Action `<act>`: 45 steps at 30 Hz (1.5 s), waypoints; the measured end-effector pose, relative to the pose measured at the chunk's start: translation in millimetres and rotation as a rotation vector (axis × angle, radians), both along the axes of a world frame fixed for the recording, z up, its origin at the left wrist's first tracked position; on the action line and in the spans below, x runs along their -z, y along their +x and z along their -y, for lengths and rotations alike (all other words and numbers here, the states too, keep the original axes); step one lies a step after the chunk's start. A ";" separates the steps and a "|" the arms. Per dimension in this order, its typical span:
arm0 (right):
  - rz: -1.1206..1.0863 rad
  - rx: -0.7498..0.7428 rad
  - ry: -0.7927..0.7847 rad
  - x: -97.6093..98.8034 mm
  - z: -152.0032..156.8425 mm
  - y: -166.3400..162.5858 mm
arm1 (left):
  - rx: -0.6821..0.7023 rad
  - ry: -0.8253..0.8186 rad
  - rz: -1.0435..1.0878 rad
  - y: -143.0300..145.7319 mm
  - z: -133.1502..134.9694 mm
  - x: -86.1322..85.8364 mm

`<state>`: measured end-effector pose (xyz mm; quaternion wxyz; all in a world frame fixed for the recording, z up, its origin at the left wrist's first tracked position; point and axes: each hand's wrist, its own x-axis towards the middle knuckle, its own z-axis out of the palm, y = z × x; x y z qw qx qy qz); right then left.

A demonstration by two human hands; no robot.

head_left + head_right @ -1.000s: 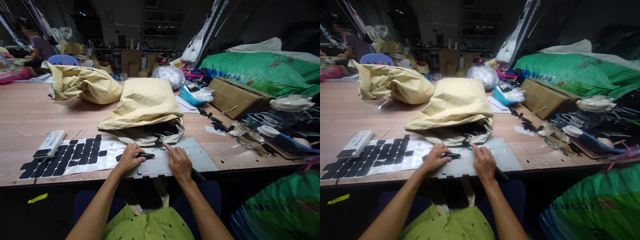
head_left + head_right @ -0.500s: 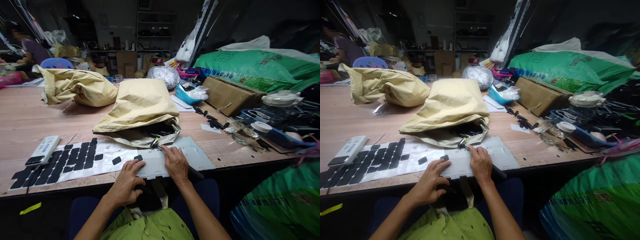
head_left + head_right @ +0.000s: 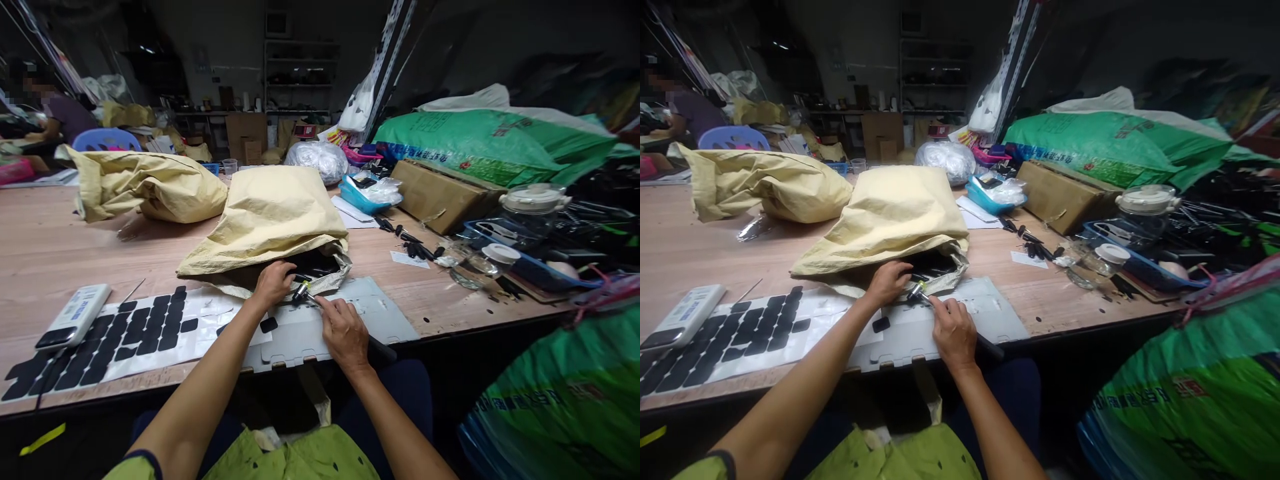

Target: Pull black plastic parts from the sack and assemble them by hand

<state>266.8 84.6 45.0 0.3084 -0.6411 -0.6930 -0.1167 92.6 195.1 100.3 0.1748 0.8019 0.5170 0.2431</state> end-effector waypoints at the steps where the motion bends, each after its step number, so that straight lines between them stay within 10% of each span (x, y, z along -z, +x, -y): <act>1: -0.004 -0.003 -0.001 0.1 0.0 0.3 | 0.013 -0.047 -0.071 4.8 -6.5 0.9; 8: -0.012 -0.003 -0.009 -0.2 0.4 1.1 | 0.060 -0.036 -0.266 2.5 0.1 -5.0; 19: -0.057 0.007 -0.015 -2.5 -0.5 2.8 | 0.019 -0.011 -0.006 -58.1 84.6 20.7; 29: -0.468 -0.383 -0.168 -28.5 33.3 -30.4 | -0.026 -0.122 0.078 -58.9 79.5 23.9; 45: -0.363 -0.338 -0.103 -28.3 47.6 -35.4 | -0.027 -0.142 0.086 -57.4 79.4 22.5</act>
